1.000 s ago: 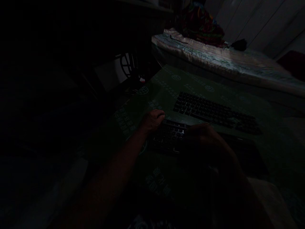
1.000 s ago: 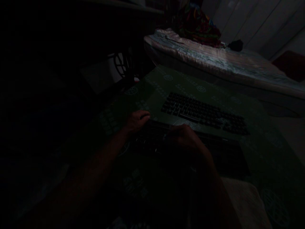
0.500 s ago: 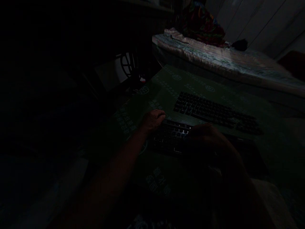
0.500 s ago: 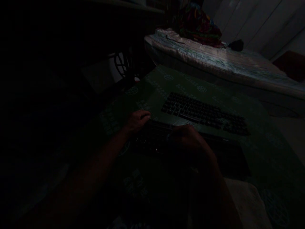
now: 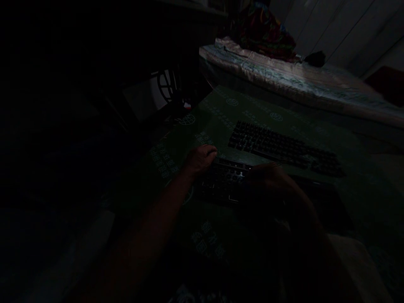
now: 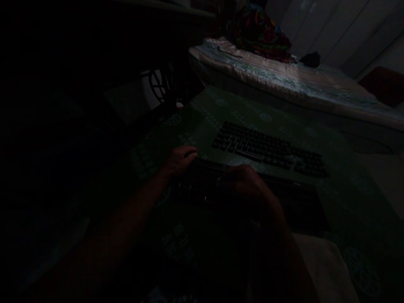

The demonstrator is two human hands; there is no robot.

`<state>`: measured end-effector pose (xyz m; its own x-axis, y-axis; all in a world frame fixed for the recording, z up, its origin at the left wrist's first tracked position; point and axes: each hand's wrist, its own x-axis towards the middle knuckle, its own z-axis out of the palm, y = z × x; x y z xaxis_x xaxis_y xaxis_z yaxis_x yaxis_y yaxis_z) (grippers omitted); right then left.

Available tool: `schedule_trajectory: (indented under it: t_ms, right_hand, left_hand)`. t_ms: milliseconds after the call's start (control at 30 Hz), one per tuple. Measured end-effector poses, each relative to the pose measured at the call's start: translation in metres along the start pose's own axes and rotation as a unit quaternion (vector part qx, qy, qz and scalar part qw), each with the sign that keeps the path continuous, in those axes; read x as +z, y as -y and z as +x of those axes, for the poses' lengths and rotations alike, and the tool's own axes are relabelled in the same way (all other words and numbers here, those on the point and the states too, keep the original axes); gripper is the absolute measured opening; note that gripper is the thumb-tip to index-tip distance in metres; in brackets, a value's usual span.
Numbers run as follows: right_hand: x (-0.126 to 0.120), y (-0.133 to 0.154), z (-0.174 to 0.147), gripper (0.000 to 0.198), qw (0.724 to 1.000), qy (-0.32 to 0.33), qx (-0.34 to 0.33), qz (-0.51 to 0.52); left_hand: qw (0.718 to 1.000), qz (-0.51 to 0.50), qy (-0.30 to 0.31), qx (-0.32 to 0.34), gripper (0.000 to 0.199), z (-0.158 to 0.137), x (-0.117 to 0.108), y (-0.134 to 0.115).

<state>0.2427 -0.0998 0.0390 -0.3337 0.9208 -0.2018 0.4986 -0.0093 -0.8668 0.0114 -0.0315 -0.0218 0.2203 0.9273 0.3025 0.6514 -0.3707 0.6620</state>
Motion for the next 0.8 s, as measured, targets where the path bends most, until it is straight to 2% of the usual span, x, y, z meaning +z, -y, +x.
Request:
schedule_trajectory:
  t_ms: [133, 267, 400, 533, 667, 800]
  right_hand:
    - [-0.012, 0.005, -0.006, 0.015, 0.999, -0.024, 0.036, -0.016]
    - [-0.008, 0.007, -0.003, 0.015, 0.997, -0.082, 0.006, -0.015]
    - [0.000, 0.004, 0.002, 0.014, 0.998, -0.068, -0.005, -0.017]
    - [-0.002, 0.004, 0.001, 0.013, 0.996, -0.079, 0.022, -0.037]
    - [-0.003, 0.001, 0.002, 0.014, 0.996, -0.080, -0.011, -0.046]
    - [-0.006, -0.002, 0.002, 0.015, 0.997, -0.067, 0.001, -0.043]
  left_hand:
    - [1.000, 0.000, 0.007, 0.001, 0.026, 0.000, 0.000, 0.001]
    - [1.000, 0.005, 0.010, 0.001, 0.025, 0.001, -0.001, 0.000]
    - [1.000, 0.002, 0.007, -0.004, 0.025, 0.000, -0.002, -0.002]
    - [1.000, 0.001, 0.012, -0.004, 0.026, 0.000, -0.002, -0.002]
    - [1.000, -0.002, 0.008, 0.000, 0.026, 0.000, -0.001, -0.001]
    - [1.000, 0.001, 0.007, 0.000, 0.026, 0.000, -0.002, -0.002]
